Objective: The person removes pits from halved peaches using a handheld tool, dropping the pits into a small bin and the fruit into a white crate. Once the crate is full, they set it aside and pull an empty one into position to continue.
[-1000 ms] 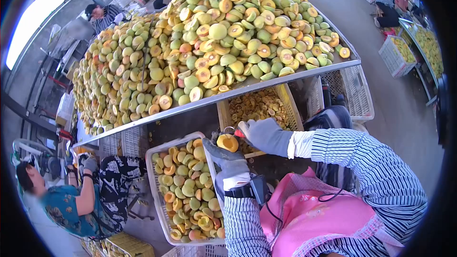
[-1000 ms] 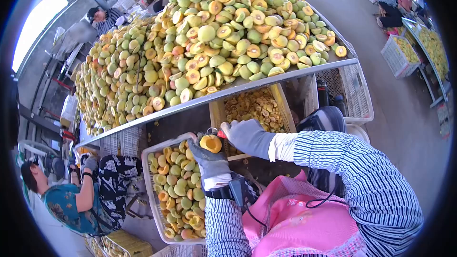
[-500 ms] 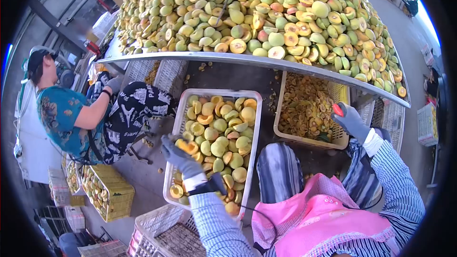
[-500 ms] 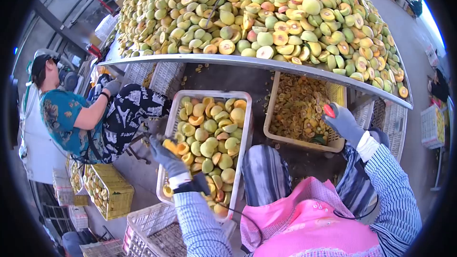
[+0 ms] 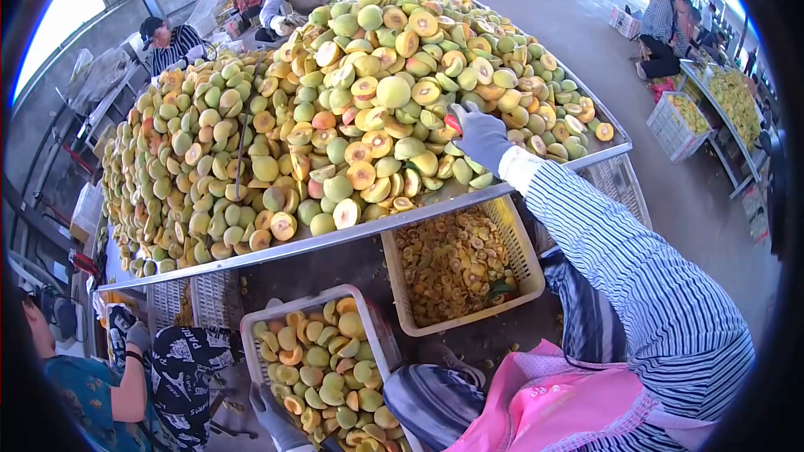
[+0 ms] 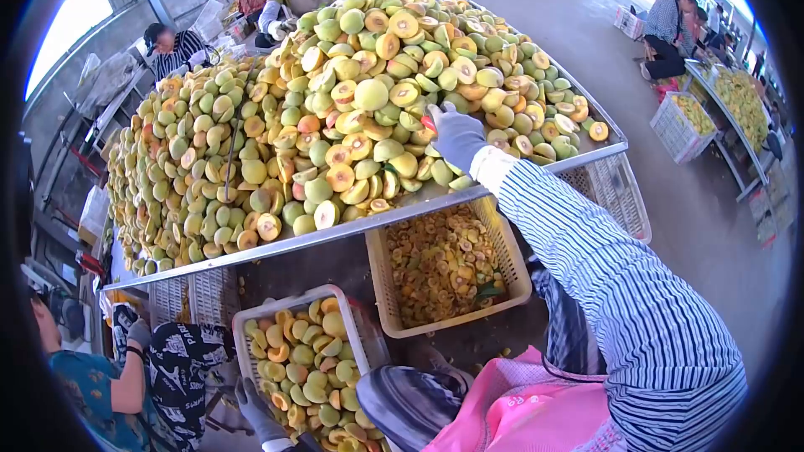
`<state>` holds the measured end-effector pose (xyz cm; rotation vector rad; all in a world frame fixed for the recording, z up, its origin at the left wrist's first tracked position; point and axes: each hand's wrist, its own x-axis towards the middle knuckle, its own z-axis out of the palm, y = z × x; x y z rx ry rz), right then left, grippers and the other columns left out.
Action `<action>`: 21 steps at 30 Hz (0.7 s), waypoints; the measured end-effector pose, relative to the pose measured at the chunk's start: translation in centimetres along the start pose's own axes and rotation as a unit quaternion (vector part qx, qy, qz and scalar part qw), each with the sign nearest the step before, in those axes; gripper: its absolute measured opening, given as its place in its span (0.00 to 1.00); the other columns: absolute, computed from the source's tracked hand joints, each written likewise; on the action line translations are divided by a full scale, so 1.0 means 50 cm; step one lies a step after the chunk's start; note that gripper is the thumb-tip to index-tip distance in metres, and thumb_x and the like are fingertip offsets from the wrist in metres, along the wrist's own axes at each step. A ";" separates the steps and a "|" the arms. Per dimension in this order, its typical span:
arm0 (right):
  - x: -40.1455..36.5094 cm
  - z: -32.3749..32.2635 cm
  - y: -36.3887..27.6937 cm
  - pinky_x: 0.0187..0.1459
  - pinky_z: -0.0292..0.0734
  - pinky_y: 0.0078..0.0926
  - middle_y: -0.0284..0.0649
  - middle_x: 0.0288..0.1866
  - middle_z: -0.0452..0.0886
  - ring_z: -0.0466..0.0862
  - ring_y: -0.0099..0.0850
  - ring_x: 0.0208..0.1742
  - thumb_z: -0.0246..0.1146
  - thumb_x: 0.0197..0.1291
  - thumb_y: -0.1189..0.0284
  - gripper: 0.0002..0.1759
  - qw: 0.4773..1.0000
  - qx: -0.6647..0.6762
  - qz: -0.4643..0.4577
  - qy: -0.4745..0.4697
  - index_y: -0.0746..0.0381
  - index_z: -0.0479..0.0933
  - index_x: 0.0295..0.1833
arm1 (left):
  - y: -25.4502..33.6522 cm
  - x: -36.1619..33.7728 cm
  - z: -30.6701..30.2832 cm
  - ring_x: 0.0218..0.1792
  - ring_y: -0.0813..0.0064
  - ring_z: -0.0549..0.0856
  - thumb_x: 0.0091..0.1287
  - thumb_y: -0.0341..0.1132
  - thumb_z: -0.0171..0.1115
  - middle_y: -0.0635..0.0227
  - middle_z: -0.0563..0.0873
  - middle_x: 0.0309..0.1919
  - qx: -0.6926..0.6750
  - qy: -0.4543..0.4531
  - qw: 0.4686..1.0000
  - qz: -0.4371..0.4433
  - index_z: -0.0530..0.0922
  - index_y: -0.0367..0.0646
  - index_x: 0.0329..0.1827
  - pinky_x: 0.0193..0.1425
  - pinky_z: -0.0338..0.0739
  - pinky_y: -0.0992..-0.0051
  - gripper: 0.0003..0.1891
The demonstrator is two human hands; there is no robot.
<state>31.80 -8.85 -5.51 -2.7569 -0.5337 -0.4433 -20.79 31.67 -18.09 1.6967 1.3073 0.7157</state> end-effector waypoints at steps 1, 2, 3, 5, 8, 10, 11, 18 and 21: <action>0.018 0.008 0.016 0.47 0.79 0.45 0.50 0.52 0.80 0.85 0.51 0.46 0.71 0.55 0.62 0.30 1.000 -0.013 0.003 -0.025 0.58 0.71 0.62 | 0.114 -0.040 0.021 0.60 0.64 0.78 0.76 0.44 0.54 0.52 0.76 0.63 -0.072 -0.071 0.995 0.016 0.73 0.33 0.66 0.64 0.74 0.69 0.24; 0.037 0.005 0.040 0.48 0.79 0.45 0.51 0.49 0.82 0.85 0.51 0.47 0.71 0.55 0.62 0.30 0.999 0.004 -0.010 -0.038 0.57 0.71 0.61 | 0.221 -0.085 0.042 0.57 0.68 0.80 0.77 0.43 0.54 0.53 0.77 0.61 -0.142 -0.139 0.980 0.031 0.72 0.31 0.66 0.61 0.76 0.70 0.25; 0.048 0.005 0.056 0.48 0.79 0.46 0.51 0.46 0.83 0.85 0.51 0.47 0.71 0.55 0.61 0.30 0.998 0.023 -0.023 -0.051 0.57 0.72 0.61 | 0.304 -0.125 0.063 0.59 0.68 0.80 0.77 0.43 0.53 0.55 0.79 0.58 -0.173 -0.189 0.964 0.075 0.72 0.31 0.66 0.62 0.76 0.69 0.24; 0.050 0.030 0.097 0.38 0.80 0.42 0.48 0.37 0.84 0.87 0.45 0.38 0.72 0.55 0.58 0.28 0.985 0.131 -0.047 0.100 0.61 0.75 0.56 | 0.397 -0.162 0.115 0.62 0.66 0.79 0.79 0.39 0.49 0.56 0.78 0.63 -0.224 -0.223 0.947 0.060 0.71 0.33 0.67 0.69 0.73 0.68 0.21; -0.035 -0.051 0.053 0.18 0.70 0.25 0.38 0.28 0.80 0.78 0.24 0.18 0.73 0.57 0.52 0.31 0.788 0.586 0.142 -0.125 0.64 0.75 0.56 | 0.495 -0.243 0.265 0.62 0.61 0.80 0.79 0.45 0.44 0.58 0.79 0.65 -0.295 -0.303 0.894 0.150 0.69 0.41 0.72 0.66 0.74 0.63 0.25; -0.130 -0.126 -0.023 0.14 0.65 0.19 0.35 0.26 0.78 0.72 0.19 0.14 0.73 0.58 0.52 0.32 0.685 0.669 0.181 -0.226 0.65 0.75 0.56 | 0.556 -0.329 0.371 0.66 0.65 0.77 0.80 0.50 0.42 0.60 0.78 0.66 -0.227 -0.294 0.876 0.308 0.68 0.43 0.74 0.71 0.68 0.63 0.27; -0.172 -0.145 -0.054 0.14 0.66 0.19 0.36 0.26 0.78 0.72 0.19 0.14 0.73 0.58 0.52 0.32 0.668 0.668 0.190 -0.269 0.66 0.75 0.56 | 0.568 -0.367 0.415 0.66 0.65 0.77 0.80 0.50 0.42 0.60 0.78 0.66 -0.223 -0.293 0.878 0.307 0.68 0.43 0.74 0.71 0.68 0.63 0.27; -0.343 -0.120 -0.117 0.37 0.79 0.44 0.50 0.38 0.84 0.85 0.51 0.38 0.66 0.63 0.48 0.28 0.920 0.353 -0.108 -0.130 0.62 0.74 0.54 | 0.473 -0.404 0.587 0.48 0.69 0.84 0.75 0.64 0.47 0.62 0.84 0.47 -0.558 -0.374 0.731 -0.120 0.75 0.42 0.59 0.58 0.79 0.68 0.32; -0.365 -0.117 -0.125 0.33 0.78 0.46 0.49 0.34 0.84 0.85 0.51 0.34 0.62 0.66 0.48 0.26 0.944 0.240 -0.147 -0.173 0.61 0.72 0.50 | 0.487 -0.410 0.572 0.45 0.60 0.85 0.75 0.61 0.49 0.58 0.85 0.45 -0.545 -0.327 0.751 -0.176 0.77 0.42 0.55 0.55 0.81 0.62 0.28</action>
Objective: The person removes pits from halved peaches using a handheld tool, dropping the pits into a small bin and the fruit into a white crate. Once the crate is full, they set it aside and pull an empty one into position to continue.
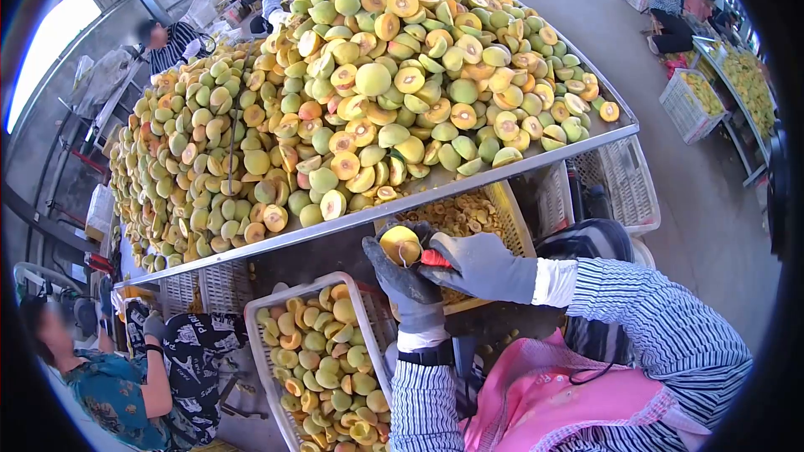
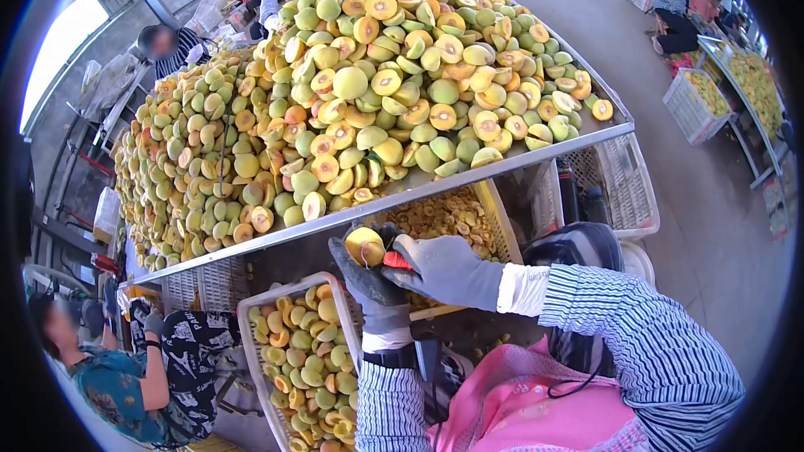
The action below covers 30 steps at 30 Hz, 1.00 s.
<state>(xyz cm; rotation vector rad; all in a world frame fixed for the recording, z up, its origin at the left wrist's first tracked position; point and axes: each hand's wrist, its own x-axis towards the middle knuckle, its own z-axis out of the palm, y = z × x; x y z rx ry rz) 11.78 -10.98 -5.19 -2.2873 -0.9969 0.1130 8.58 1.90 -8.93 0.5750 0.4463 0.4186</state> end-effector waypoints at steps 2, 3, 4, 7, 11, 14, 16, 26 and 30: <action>0.007 0.016 0.005 0.32 0.77 0.47 0.50 0.30 0.82 0.84 0.53 0.32 0.63 0.65 0.50 0.23 0.999 -0.016 0.030 -0.026 0.59 0.71 0.50 | -0.012 0.005 -0.003 0.45 0.59 0.84 0.75 0.59 0.50 0.57 0.84 0.44 -0.023 0.002 1.000 0.015 0.77 0.43 0.53 0.54 0.81 0.60 0.26; 0.010 0.024 0.008 0.30 0.76 0.48 0.50 0.28 0.82 0.83 0.54 0.30 0.62 0.66 0.51 0.23 0.999 -0.016 0.023 -0.020 0.60 0.70 0.50 | -0.016 0.008 -0.005 0.44 0.57 0.84 0.75 0.58 0.50 0.57 0.84 0.43 -0.045 0.005 0.998 0.032 0.77 0.43 0.52 0.53 0.81 0.58 0.25; 0.012 0.023 0.006 0.30 0.76 0.48 0.50 0.28 0.82 0.83 0.54 0.30 0.62 0.66 0.51 0.23 0.999 -0.017 0.025 -0.023 0.60 0.70 0.50 | -0.016 0.007 -0.011 0.44 0.57 0.84 0.75 0.58 0.50 0.57 0.84 0.43 -0.047 0.008 0.998 0.030 0.77 0.43 0.52 0.53 0.81 0.58 0.25; 0.015 0.028 -0.003 0.29 0.77 0.47 0.49 0.28 0.82 0.84 0.52 0.27 0.57 0.69 0.49 0.26 0.994 -0.024 0.015 -0.105 0.64 0.71 0.50 | 0.006 -0.006 -0.023 0.38 0.59 0.83 0.75 0.55 0.52 0.59 0.82 0.36 -0.083 0.017 0.996 0.004 0.74 0.43 0.43 0.47 0.82 0.57 0.21; 0.016 0.062 0.013 0.28 0.76 0.48 0.52 0.27 0.81 0.83 0.51 0.26 0.56 0.70 0.47 0.27 0.989 0.028 -0.007 -0.142 0.64 0.71 0.49 | 0.015 0.005 -0.050 0.34 0.60 0.83 0.76 0.55 0.51 0.60 0.82 0.34 -0.019 0.035 0.999 0.032 0.74 0.43 0.42 0.41 0.83 0.62 0.22; 0.021 0.048 0.002 0.25 0.75 0.43 0.47 0.24 0.80 0.82 0.43 0.22 0.55 0.71 0.45 0.28 0.959 0.192 0.034 -0.206 0.63 0.74 0.47 | 0.023 0.000 -0.047 0.29 0.64 0.83 0.77 0.56 0.49 0.61 0.82 0.30 0.036 0.069 0.993 0.086 0.74 0.42 0.40 0.37 0.83 0.66 0.23; 0.021 0.054 0.014 0.23 0.75 0.40 0.44 0.23 0.79 0.81 0.37 0.19 0.54 0.71 0.44 0.28 0.909 0.313 0.088 -0.263 0.62 0.75 0.45 | 0.034 -0.013 -0.036 0.26 0.68 0.83 0.78 0.56 0.47 0.61 0.82 0.27 0.150 0.076 0.980 0.107 0.74 0.41 0.38 0.35 0.83 0.68 0.24; -0.026 0.036 0.098 0.10 0.64 0.18 0.29 0.19 0.73 0.68 0.18 0.10 0.52 0.73 0.44 0.27 0.601 0.626 0.294 -0.401 0.58 0.77 0.42 | -0.029 0.025 -0.047 0.19 0.63 0.82 0.74 0.60 0.51 0.54 0.85 0.26 0.169 0.019 0.985 -0.037 0.76 0.41 0.39 0.30 0.82 0.65 0.27; -0.034 -0.004 0.107 0.14 0.66 0.18 0.29 0.20 0.75 0.73 0.18 0.14 0.56 0.71 0.45 0.28 0.699 0.580 0.292 -0.298 0.62 0.78 0.45 | -0.048 0.059 -0.082 0.36 0.54 0.86 0.73 0.61 0.51 0.55 0.86 0.39 -0.068 0.072 0.992 -0.082 0.77 0.43 0.47 0.43 0.85 0.57 0.27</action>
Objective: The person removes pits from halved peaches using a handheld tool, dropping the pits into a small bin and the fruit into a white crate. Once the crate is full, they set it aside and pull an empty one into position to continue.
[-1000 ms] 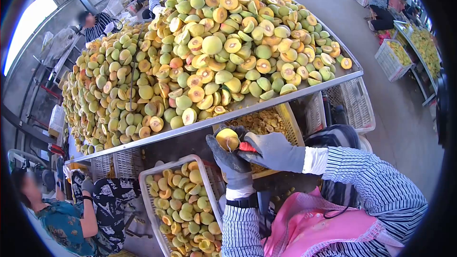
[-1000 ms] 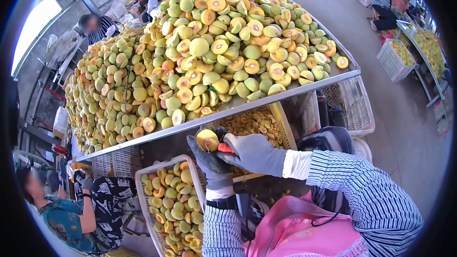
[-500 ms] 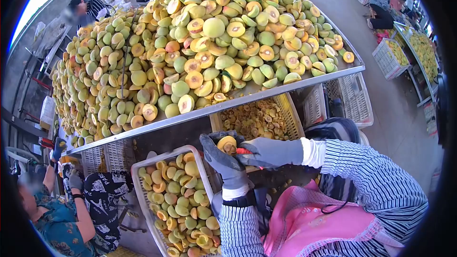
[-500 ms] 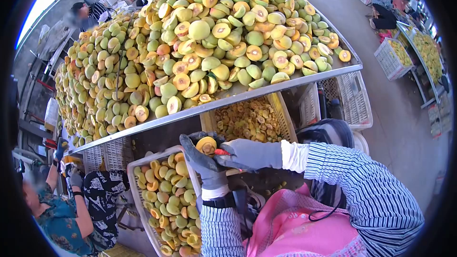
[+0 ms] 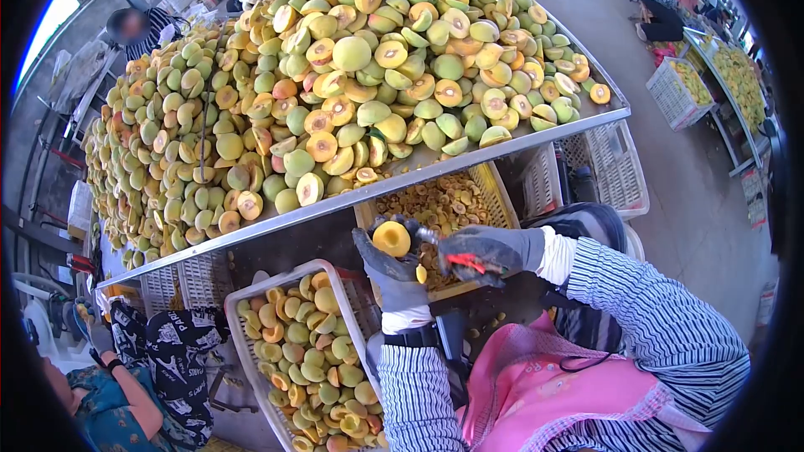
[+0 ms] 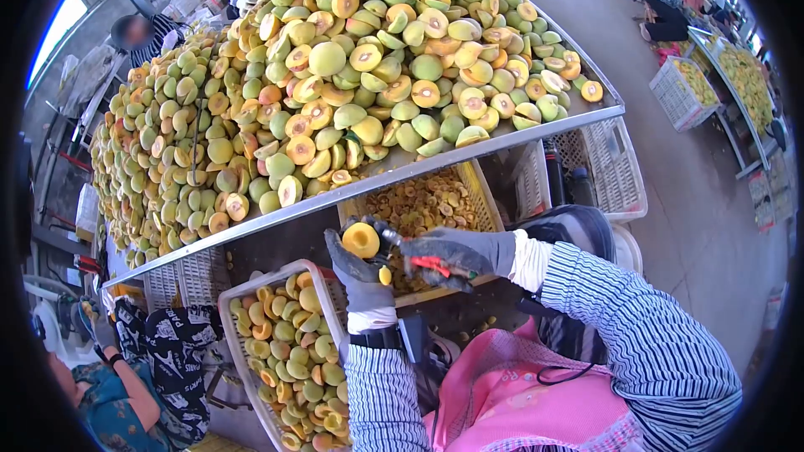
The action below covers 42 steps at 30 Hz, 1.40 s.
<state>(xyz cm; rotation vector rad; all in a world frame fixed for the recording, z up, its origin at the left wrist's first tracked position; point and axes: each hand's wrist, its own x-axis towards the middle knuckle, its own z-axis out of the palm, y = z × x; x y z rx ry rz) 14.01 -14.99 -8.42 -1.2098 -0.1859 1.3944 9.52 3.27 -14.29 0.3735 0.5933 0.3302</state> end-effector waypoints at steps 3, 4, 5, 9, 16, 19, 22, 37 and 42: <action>0.013 -0.033 0.024 0.24 0.75 0.34 0.40 0.26 0.78 0.79 0.34 0.21 0.61 0.65 0.42 0.28 0.939 -0.249 -0.080 0.222 0.60 0.77 0.43 | -0.004 0.012 -0.021 0.46 0.52 0.85 0.74 0.60 0.50 0.56 0.85 0.44 0.012 -0.003 1.000 0.028 0.77 0.43 0.51 0.52 0.82 0.50 0.27; 0.007 -0.027 0.021 0.29 0.77 0.40 0.44 0.28 0.79 0.82 0.40 0.26 0.62 0.65 0.44 0.27 0.858 -0.393 -0.138 0.300 0.60 0.76 0.42 | -0.004 0.012 -0.025 0.47 0.51 0.84 0.74 0.60 0.50 0.56 0.85 0.45 0.013 -0.007 0.999 0.029 0.77 0.43 0.52 0.54 0.81 0.47 0.27; 0.007 -0.011 0.025 0.35 0.78 0.45 0.48 0.33 0.82 0.84 0.48 0.35 0.65 0.63 0.50 0.22 0.753 -0.529 -0.190 0.343 0.59 0.73 0.46 | -0.003 0.011 -0.032 0.49 0.51 0.84 0.75 0.59 0.50 0.57 0.84 0.47 0.018 -0.037 0.999 0.020 0.76 0.42 0.53 0.56 0.80 0.45 0.26; 0.036 0.021 0.027 0.34 0.80 0.44 0.45 0.36 0.84 0.86 0.47 0.38 0.67 0.59 0.61 0.24 0.640 -0.629 -0.267 0.352 0.56 0.70 0.57 | -0.019 -0.051 -0.018 0.51 0.54 0.83 0.75 0.57 0.52 0.59 0.83 0.49 0.076 -0.041 0.994 0.065 0.75 0.45 0.55 0.57 0.81 0.45 0.24; 0.066 -0.011 0.065 0.31 0.80 0.46 0.47 0.32 0.85 0.88 0.46 0.32 0.59 0.63 0.65 0.13 0.564 -0.708 -0.100 0.414 0.59 0.71 0.50 | 0.000 -0.165 -0.048 0.33 0.63 0.86 0.73 0.50 0.57 0.66 0.83 0.47 0.039 -0.009 0.999 -0.005 0.74 0.50 0.55 0.33 0.84 0.63 0.17; 0.028 -0.058 0.077 0.43 0.79 0.51 0.55 0.39 0.85 0.85 0.55 0.43 0.66 0.59 0.58 0.25 0.629 -0.633 -0.093 0.442 0.59 0.72 0.56 | 0.121 -0.283 -0.021 0.34 0.62 0.86 0.74 0.44 0.58 0.67 0.84 0.42 -0.053 -0.007 0.993 0.101 0.77 0.48 0.51 0.40 0.84 0.64 0.12; 0.001 -0.081 0.088 0.46 0.77 0.47 0.56 0.42 0.83 0.83 0.58 0.47 0.69 0.57 0.61 0.25 0.687 -0.573 -0.166 0.416 0.62 0.74 0.55 | 0.250 -0.344 -0.130 0.48 0.67 0.83 0.76 0.46 0.56 0.67 0.82 0.49 0.149 0.043 0.904 0.399 0.77 0.49 0.54 0.50 0.84 0.63 0.14; 0.061 -0.146 -0.240 0.51 0.77 0.44 0.49 0.51 0.81 0.83 0.50 0.50 0.69 0.56 0.59 0.27 0.558 -0.554 -0.305 0.537 0.60 0.74 0.58 | 0.506 -0.300 -0.671 0.65 0.55 0.77 0.75 0.40 0.56 0.50 0.75 0.64 0.446 0.331 0.798 0.233 0.64 0.36 0.73 0.67 0.75 0.58 0.28; 0.174 -0.223 -0.298 0.49 0.80 0.46 0.50 0.53 0.80 0.85 0.49 0.48 0.72 0.53 0.54 0.33 0.560 -0.651 -0.156 0.488 0.57 0.73 0.60 | 0.441 -0.305 -0.275 0.60 0.56 0.81 0.75 0.47 0.55 0.51 0.75 0.66 0.586 0.079 0.728 0.348 0.66 0.36 0.73 0.65 0.75 0.63 0.30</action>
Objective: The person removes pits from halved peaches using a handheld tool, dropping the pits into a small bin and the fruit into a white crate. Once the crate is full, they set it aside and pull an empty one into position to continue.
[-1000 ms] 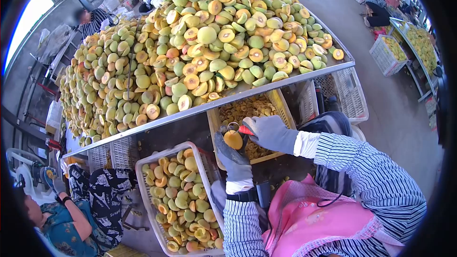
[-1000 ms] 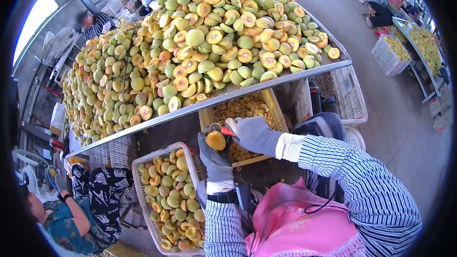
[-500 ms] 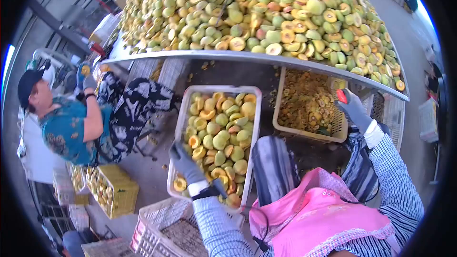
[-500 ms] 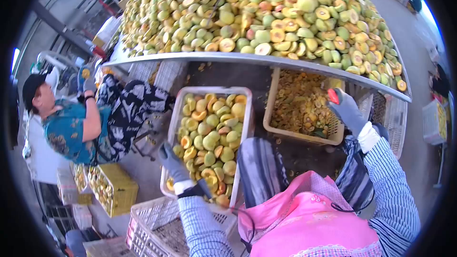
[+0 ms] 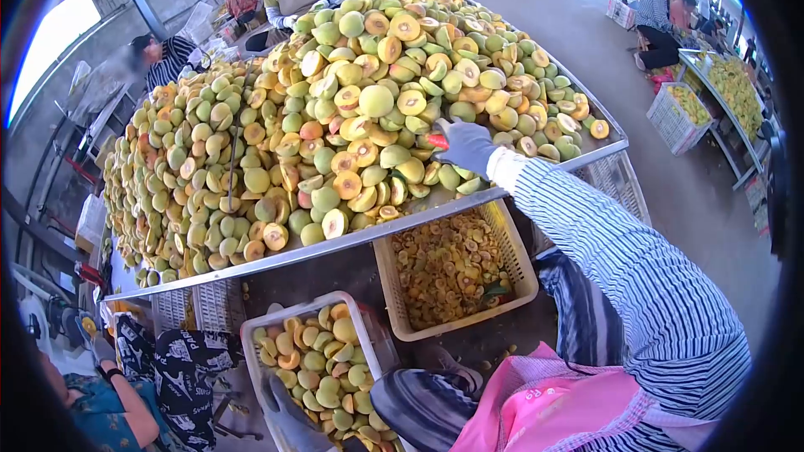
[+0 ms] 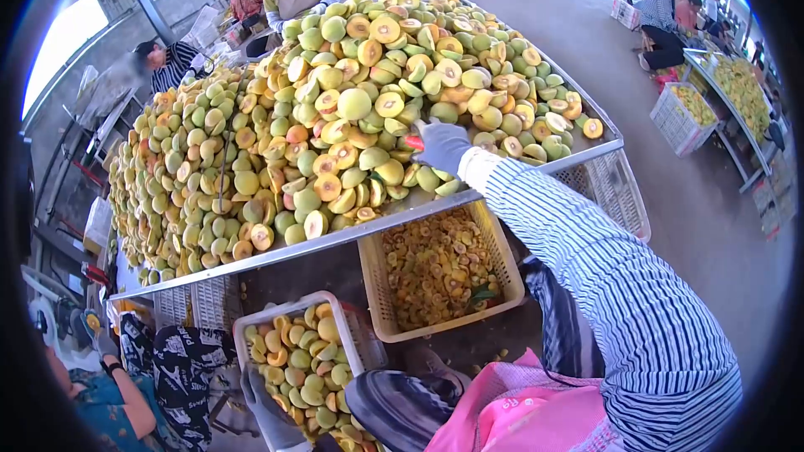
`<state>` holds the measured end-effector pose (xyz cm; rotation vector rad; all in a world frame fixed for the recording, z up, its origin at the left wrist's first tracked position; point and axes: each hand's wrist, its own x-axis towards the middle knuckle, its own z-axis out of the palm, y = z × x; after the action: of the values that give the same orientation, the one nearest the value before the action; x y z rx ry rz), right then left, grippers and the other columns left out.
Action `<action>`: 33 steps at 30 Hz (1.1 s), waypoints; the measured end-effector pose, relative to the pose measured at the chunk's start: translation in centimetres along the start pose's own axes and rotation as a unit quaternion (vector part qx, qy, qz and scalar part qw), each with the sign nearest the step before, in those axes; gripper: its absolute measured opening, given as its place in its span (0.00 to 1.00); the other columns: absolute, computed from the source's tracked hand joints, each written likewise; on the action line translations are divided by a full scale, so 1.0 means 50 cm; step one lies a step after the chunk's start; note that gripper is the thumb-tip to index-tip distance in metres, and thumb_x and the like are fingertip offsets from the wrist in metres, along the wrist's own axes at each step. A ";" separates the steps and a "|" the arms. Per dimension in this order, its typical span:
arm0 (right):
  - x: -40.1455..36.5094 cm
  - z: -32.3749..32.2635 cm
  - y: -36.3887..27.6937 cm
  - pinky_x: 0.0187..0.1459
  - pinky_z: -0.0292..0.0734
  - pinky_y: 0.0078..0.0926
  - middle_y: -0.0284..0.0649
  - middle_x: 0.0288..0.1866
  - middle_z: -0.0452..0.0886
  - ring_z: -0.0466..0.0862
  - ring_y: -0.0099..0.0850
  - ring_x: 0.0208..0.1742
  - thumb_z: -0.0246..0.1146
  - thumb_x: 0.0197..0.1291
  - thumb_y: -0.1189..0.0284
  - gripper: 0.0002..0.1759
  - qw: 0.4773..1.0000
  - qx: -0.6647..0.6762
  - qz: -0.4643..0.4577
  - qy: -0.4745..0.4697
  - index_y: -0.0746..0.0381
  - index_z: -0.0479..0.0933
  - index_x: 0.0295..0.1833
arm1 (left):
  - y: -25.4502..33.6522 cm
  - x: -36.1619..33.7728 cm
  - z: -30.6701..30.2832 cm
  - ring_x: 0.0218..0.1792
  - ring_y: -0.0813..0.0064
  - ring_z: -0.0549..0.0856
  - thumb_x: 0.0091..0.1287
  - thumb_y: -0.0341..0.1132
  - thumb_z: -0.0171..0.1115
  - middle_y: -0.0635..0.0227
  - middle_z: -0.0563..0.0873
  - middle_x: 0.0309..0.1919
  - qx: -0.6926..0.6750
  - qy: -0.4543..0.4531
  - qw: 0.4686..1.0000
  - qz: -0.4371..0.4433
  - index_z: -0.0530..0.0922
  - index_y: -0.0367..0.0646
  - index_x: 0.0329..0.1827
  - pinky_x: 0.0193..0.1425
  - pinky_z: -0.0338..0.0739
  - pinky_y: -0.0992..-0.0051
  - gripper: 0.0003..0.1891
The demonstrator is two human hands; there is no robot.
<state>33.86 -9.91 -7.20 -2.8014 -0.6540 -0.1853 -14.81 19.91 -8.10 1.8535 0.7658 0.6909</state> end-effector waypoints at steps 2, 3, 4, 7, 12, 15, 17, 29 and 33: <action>0.007 0.011 -0.017 0.49 0.80 0.47 0.50 0.54 0.79 0.85 0.50 0.48 0.72 0.52 0.53 0.33 0.999 0.012 0.045 0.025 0.57 0.72 0.60 | 0.106 0.028 0.089 0.59 0.54 0.82 0.74 0.51 0.55 0.50 0.74 0.68 0.167 -0.071 0.959 0.219 0.68 0.38 0.73 0.65 0.75 0.63 0.32; 0.018 0.021 -0.006 0.49 0.79 0.46 0.50 0.51 0.80 0.85 0.50 0.47 0.72 0.52 0.53 0.30 0.996 0.045 0.053 0.057 0.58 0.74 0.56 | 0.142 0.044 0.145 0.59 0.57 0.82 0.75 0.49 0.54 0.52 0.77 0.65 -0.009 -0.086 0.992 0.093 0.69 0.38 0.72 0.64 0.76 0.64 0.30; 0.014 0.013 -0.004 0.49 0.79 0.46 0.50 0.51 0.80 0.85 0.50 0.47 0.72 0.52 0.53 0.30 0.995 0.050 0.057 0.059 0.58 0.74 0.56 | 0.167 0.057 0.200 0.59 0.59 0.82 0.76 0.47 0.53 0.54 0.79 0.63 -0.182 -0.096 0.978 -0.037 0.70 0.39 0.71 0.62 0.77 0.64 0.27; -0.032 -0.012 0.008 0.49 0.76 0.44 0.50 0.43 0.82 0.83 0.51 0.46 0.71 0.53 0.55 0.24 0.966 0.248 -0.030 0.058 0.60 0.77 0.48 | 0.220 0.054 0.348 0.59 0.62 0.82 0.78 0.48 0.49 0.59 0.81 0.61 -0.335 -0.180 0.921 -0.087 0.70 0.43 0.71 0.63 0.77 0.63 0.25; -0.225 -0.042 -0.084 0.55 0.77 0.40 0.47 0.49 0.82 0.82 0.48 0.51 0.73 0.55 0.52 0.29 0.887 0.410 -0.210 -0.033 0.61 0.77 0.54 | 0.215 0.052 0.546 0.60 0.59 0.80 0.76 0.62 0.43 0.62 0.79 0.62 -0.510 -0.251 0.771 -0.286 0.67 0.50 0.73 0.62 0.76 0.48 0.32; -0.312 -0.064 -0.132 0.49 0.78 0.43 0.48 0.50 0.82 0.83 0.50 0.48 0.72 0.57 0.52 0.29 0.916 0.330 -0.225 0.030 0.62 0.76 0.53 | 0.132 0.057 0.604 0.59 0.63 0.82 0.76 0.59 0.45 0.63 0.81 0.59 -0.580 -0.160 0.760 -0.245 0.72 0.47 0.68 0.63 0.78 0.59 0.29; -0.341 -0.071 -0.132 0.40 0.79 0.47 0.49 0.43 0.83 0.85 0.52 0.40 0.67 0.62 0.48 0.27 0.948 0.285 -0.139 -0.011 0.61 0.74 0.51 | 0.139 0.055 0.592 0.58 0.64 0.82 0.78 0.55 0.45 0.62 0.82 0.58 -0.574 -0.146 0.772 -0.228 0.73 0.44 0.66 0.63 0.78 0.62 0.27; -0.402 -0.028 -0.216 0.30 0.76 0.50 0.52 0.27 0.82 0.84 0.53 0.29 0.57 0.68 0.46 0.29 0.950 0.241 -0.128 -0.154 0.62 0.71 0.54 | 0.147 0.023 0.548 0.43 0.65 0.84 0.73 0.43 0.57 0.61 0.83 0.43 -0.500 -0.055 0.861 -0.075 0.76 0.41 0.49 0.50 0.84 0.64 0.14; -0.427 -0.015 -0.246 0.31 0.77 0.49 0.51 0.29 0.83 0.84 0.53 0.30 0.59 0.67 0.48 0.28 0.951 0.254 -0.122 -0.124 0.62 0.71 0.58 | 0.153 0.025 0.521 0.41 0.64 0.84 0.75 0.53 0.52 0.59 0.83 0.41 -0.647 -0.055 0.736 -0.194 0.78 0.45 0.45 0.46 0.83 0.64 0.19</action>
<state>9.29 -8.39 -7.63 -2.2597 -0.9507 0.2626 6.87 3.61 -10.28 0.4093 0.3468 0.5676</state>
